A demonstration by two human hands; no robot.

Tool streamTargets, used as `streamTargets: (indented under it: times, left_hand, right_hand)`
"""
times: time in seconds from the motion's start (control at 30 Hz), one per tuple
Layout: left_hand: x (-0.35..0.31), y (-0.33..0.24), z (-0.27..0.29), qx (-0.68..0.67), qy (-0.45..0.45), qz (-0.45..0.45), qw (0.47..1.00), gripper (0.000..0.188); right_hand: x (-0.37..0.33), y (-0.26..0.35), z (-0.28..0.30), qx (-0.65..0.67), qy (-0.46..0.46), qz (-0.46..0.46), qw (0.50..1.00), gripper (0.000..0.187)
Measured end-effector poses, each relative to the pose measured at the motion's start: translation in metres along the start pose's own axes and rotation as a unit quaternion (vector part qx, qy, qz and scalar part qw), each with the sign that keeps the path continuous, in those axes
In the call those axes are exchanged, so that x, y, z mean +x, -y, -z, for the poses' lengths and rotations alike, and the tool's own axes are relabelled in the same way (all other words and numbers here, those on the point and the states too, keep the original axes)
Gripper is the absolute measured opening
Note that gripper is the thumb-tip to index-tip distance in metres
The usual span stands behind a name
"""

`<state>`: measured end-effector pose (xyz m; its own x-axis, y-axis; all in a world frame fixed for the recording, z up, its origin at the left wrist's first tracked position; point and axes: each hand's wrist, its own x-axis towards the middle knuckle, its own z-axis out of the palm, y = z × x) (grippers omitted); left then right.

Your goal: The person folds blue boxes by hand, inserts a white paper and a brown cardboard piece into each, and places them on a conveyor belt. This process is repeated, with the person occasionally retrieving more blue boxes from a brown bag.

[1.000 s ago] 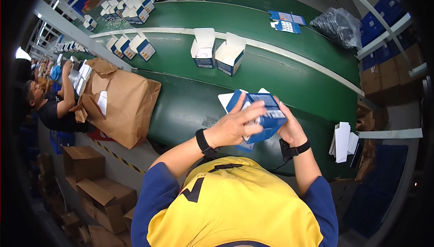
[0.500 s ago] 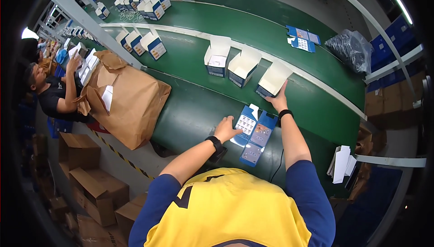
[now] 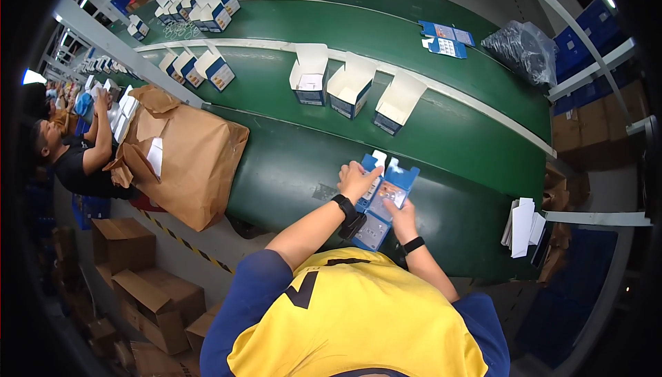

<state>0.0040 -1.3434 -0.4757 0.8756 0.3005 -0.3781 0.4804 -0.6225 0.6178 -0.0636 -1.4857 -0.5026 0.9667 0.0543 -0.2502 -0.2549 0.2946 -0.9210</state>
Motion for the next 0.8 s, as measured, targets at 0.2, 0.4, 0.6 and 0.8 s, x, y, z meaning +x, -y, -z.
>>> streamTargets:
  times: [0.2,0.4,0.6,0.8]
  left_hand:
    - [-0.019,-0.006,0.029,-0.252,-0.076,-0.166,0.95,0.065]
    - [-0.056,-0.032,0.067,-0.441,0.087,-0.197,0.871,0.051]
    - [-0.061,-0.024,0.067,-0.47,0.117,-0.142,0.863,0.058]
    - [-0.097,-0.04,0.065,-0.418,0.303,-0.318,0.795,0.075]
  right_hand:
    - [-0.04,0.046,-0.02,-0.133,0.036,0.125,0.983,0.025]
    - [-0.048,0.065,-0.015,-0.129,0.03,0.206,0.97,0.024]
    - [-0.048,0.064,-0.008,-0.148,0.08,0.211,0.963,0.036]
    - [-0.028,0.082,-0.008,0.073,0.122,0.127,0.982,0.113]
